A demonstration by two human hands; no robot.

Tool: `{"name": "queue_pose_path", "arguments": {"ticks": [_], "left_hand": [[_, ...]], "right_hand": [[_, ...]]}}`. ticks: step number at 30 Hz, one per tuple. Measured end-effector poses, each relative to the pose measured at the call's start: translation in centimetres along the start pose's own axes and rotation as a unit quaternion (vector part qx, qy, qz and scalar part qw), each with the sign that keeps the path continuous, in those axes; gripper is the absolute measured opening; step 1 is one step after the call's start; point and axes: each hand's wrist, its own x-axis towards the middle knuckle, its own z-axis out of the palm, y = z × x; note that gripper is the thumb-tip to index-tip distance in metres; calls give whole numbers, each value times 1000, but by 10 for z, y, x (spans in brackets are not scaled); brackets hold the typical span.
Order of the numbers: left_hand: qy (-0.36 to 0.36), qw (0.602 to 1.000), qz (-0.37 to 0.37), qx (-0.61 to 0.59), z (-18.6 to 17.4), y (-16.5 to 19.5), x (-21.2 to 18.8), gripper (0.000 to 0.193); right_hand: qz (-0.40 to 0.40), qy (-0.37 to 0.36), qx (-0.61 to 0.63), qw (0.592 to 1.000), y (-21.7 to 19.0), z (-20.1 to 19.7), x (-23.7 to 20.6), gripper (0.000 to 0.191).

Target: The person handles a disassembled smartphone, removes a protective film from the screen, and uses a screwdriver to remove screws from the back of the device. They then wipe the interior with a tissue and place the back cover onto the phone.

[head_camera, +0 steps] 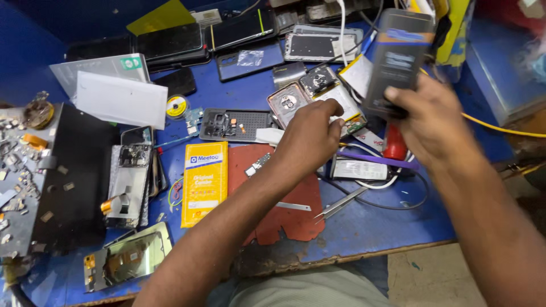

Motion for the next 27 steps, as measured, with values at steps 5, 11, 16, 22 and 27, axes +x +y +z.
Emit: {"name": "queue_pose_path", "arguments": {"ticks": [5, 11, 16, 22, 27], "left_hand": [[12, 995, 3, 100, 0, -3, -1, 21], [10, 981, 26, 190, -5, 10, -7, 42], [19, 977, 53, 207, -3, 16, -15, 60], [38, 959, 68, 271, 11, -9, 14, 66], [97, 982, 51, 151, 10, -13, 15, 71]], "right_hand": [[130, 18, -74, 989, 11, 18, 40, 21], [141, 13, -34, 989, 3, 31, 40, 17], [115, -12, 32, 993, -13, 36, 25, 19], [108, -29, 100, 989, -8, 45, 49, 21], [64, -17, 87, 994, -7, 54, 41, 19]]}}
